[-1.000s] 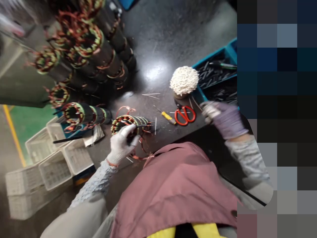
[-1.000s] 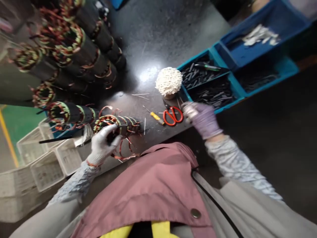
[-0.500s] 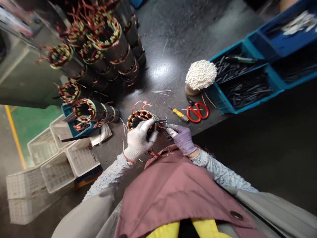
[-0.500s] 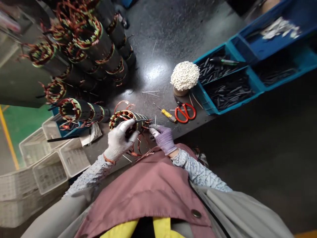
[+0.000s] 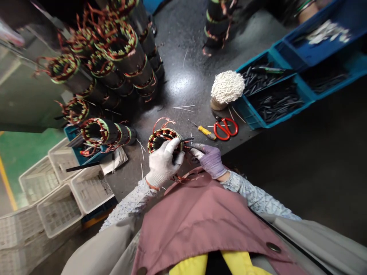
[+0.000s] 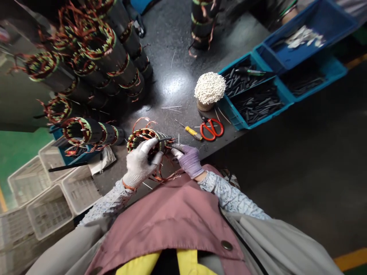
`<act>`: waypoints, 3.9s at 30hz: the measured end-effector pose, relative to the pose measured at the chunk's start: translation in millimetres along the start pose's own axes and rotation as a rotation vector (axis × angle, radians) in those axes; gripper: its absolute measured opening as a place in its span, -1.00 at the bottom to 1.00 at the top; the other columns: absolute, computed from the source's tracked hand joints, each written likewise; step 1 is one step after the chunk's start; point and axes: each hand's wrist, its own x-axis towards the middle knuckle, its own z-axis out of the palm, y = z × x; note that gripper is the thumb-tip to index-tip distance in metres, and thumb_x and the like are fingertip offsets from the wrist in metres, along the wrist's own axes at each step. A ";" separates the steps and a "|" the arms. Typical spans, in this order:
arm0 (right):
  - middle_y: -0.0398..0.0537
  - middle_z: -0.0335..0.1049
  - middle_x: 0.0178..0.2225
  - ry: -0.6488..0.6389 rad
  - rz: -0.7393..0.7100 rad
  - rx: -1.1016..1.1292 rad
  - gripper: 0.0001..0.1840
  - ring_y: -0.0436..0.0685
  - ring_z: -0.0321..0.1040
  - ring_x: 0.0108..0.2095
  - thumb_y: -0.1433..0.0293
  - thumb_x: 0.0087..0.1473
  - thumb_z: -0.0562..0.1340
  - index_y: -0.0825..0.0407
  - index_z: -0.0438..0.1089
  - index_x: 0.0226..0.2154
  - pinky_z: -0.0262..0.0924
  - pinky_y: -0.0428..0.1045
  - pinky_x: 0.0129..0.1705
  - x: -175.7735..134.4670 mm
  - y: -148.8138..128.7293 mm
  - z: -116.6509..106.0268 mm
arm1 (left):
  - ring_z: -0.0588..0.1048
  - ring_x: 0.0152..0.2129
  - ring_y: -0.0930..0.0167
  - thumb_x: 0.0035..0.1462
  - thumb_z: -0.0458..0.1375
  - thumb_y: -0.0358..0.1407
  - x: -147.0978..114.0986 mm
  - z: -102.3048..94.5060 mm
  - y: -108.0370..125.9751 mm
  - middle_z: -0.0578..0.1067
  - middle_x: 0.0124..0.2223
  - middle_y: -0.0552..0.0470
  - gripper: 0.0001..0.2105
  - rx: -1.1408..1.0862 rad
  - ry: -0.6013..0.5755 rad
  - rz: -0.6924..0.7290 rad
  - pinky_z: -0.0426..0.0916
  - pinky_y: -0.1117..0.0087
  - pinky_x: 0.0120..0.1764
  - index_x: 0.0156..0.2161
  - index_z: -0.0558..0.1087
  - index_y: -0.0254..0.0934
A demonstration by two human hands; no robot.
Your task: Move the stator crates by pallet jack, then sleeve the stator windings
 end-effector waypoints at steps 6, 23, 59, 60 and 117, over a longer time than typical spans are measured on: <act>0.00 0.52 -0.06 -0.171 -0.206 -0.166 -0.65 0.20 0.47 -0.06 0.34 0.07 0.25 -0.01 0.52 -0.07 0.35 0.09 0.04 7.3 3.4 -12.3 | 0.58 -0.19 0.33 0.16 0.12 -0.17 -1.3 1.4 -2.8 0.55 0.03 -0.07 -0.60 -0.021 -0.003 0.020 0.46 0.40 -0.24 0.09 0.41 -0.19; 0.18 0.45 -0.09 0.201 -0.005 -0.778 -0.86 0.34 0.37 -0.05 0.53 0.02 0.23 0.06 0.51 -0.41 0.18 0.29 0.09 140.0 25.0 -236.3 | 0.61 -0.34 0.33 0.12 0.22 -0.23 -11.3 -8.1 -23.0 0.61 -0.17 -0.05 -0.68 0.083 0.227 0.114 0.47 0.40 -0.36 0.00 0.42 -0.17; 0.00 0.57 -0.29 -0.303 0.009 -0.020 -0.82 0.16 0.50 -0.23 0.49 -0.07 0.33 0.07 0.60 -0.33 0.38 0.04 -0.10 63.5 25.5 2.6 | 0.61 -0.20 0.34 0.10 0.20 -0.26 -6.6 -1.1 -14.3 0.60 -0.07 -0.11 -0.62 0.014 0.222 0.173 0.49 0.44 -0.24 0.03 0.44 -0.29; 0.00 0.57 -0.26 -0.348 -0.057 -0.092 -0.79 0.16 0.50 -0.20 0.50 -0.05 0.31 0.05 0.60 -0.29 0.36 0.06 -0.05 64.8 25.4 -0.2 | 0.61 -0.20 0.34 0.10 0.19 -0.25 -6.5 -1.4 -14.0 0.60 -0.08 -0.11 -0.63 0.014 0.223 0.178 0.49 0.44 -0.24 0.03 0.44 -0.29; -0.10 0.34 -0.66 -0.361 0.347 0.140 -0.55 0.00 0.29 -0.66 0.00 0.03 0.29 0.09 0.45 -0.37 0.23 -0.11 -0.64 86.6 40.5 -19.1 | 0.60 -0.20 0.33 0.11 0.17 -0.28 -13.6 -9.2 -20.0 0.60 -0.10 -0.09 -0.61 0.035 0.214 0.075 0.50 0.41 -0.19 0.07 0.40 -0.27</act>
